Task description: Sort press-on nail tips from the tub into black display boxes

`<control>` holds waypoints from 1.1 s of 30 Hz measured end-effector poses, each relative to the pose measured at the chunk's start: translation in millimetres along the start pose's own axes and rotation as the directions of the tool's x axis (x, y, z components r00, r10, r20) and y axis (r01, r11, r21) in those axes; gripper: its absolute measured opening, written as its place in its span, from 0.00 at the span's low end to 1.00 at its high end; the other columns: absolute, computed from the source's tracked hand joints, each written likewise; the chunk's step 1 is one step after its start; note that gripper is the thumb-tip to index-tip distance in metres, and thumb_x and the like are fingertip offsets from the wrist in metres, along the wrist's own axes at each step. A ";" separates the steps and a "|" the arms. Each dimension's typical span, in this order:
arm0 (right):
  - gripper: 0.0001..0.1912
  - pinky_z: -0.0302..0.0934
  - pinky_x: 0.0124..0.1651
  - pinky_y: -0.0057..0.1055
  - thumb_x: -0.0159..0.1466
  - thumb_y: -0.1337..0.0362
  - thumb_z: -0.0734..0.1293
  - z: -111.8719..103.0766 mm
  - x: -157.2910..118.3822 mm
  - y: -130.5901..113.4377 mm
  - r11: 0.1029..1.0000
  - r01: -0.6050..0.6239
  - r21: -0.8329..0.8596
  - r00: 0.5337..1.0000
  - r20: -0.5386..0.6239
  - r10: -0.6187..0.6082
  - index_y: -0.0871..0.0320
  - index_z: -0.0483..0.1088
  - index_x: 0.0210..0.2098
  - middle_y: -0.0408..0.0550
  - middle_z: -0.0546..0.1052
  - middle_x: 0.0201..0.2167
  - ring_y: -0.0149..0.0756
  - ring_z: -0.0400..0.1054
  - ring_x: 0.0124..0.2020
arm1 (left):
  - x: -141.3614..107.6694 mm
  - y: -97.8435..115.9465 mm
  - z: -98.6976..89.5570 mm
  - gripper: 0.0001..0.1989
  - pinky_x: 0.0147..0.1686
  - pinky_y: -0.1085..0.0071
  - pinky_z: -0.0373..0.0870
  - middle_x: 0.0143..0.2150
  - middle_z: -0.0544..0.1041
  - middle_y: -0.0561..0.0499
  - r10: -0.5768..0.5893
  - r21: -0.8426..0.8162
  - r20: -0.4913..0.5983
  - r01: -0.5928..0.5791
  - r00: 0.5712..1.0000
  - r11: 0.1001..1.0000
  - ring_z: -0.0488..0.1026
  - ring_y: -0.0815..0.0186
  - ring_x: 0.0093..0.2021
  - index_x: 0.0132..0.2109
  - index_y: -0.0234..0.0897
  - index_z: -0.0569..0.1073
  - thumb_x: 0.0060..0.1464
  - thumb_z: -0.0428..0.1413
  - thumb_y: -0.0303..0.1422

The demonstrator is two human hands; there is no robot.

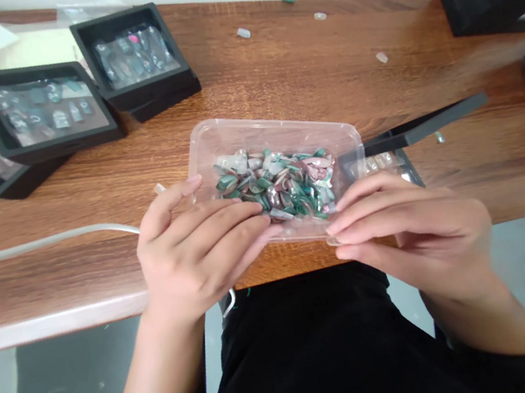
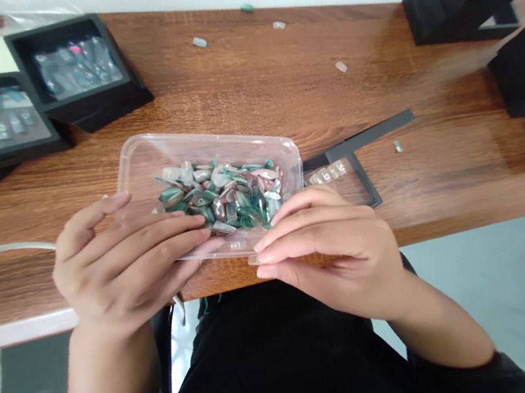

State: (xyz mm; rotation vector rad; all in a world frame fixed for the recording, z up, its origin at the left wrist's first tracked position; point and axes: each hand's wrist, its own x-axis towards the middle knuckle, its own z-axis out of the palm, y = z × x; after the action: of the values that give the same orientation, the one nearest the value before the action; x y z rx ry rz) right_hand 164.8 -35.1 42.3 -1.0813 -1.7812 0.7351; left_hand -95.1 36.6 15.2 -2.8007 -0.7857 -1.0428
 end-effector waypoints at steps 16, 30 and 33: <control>0.03 0.62 0.31 0.37 0.62 0.64 0.76 -77.9 -30.1 26.7 0.975 -0.211 0.069 0.915 -0.336 0.222 0.49 0.80 0.35 0.43 0.78 0.28 0.36 0.69 0.28 | 3.3 -2.7 3.5 0.14 0.65 0.60 0.68 0.40 0.87 0.51 0.019 0.081 -0.030 -0.016 0.999 0.997 0.83 0.64 0.32 0.39 0.40 0.81 0.45 0.75 0.29; 0.12 0.59 0.33 0.35 0.70 0.53 0.66 -131.2 15.5 45.1 0.754 -0.382 -0.535 0.791 0.233 0.566 0.52 0.72 0.33 0.42 0.78 0.31 0.34 0.69 0.30 | -8.1 -12.1 8.3 0.18 0.62 0.56 0.71 0.50 0.85 0.54 0.026 0.161 -0.044 -0.019 0.999 0.987 0.79 0.64 0.35 0.44 0.47 0.82 0.45 0.75 0.35; 0.13 0.56 0.29 0.34 0.69 0.57 0.67 -128.8 21.3 55.5 0.780 -0.317 -0.540 0.803 0.284 0.523 0.53 0.70 0.30 0.39 0.75 0.25 0.30 0.64 0.24 | -6.4 -13.4 6.7 0.19 0.62 0.57 0.71 0.49 0.85 0.55 0.048 0.140 -0.042 -0.042 0.998 0.989 0.80 0.64 0.35 0.43 0.47 0.82 0.43 0.76 0.34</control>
State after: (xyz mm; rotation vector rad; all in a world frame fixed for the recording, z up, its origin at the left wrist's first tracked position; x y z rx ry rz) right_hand 297.2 13.0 59.0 -1.8205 -2.1756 0.8835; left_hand -101.6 46.8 4.3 -2.6562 -0.7557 -0.9997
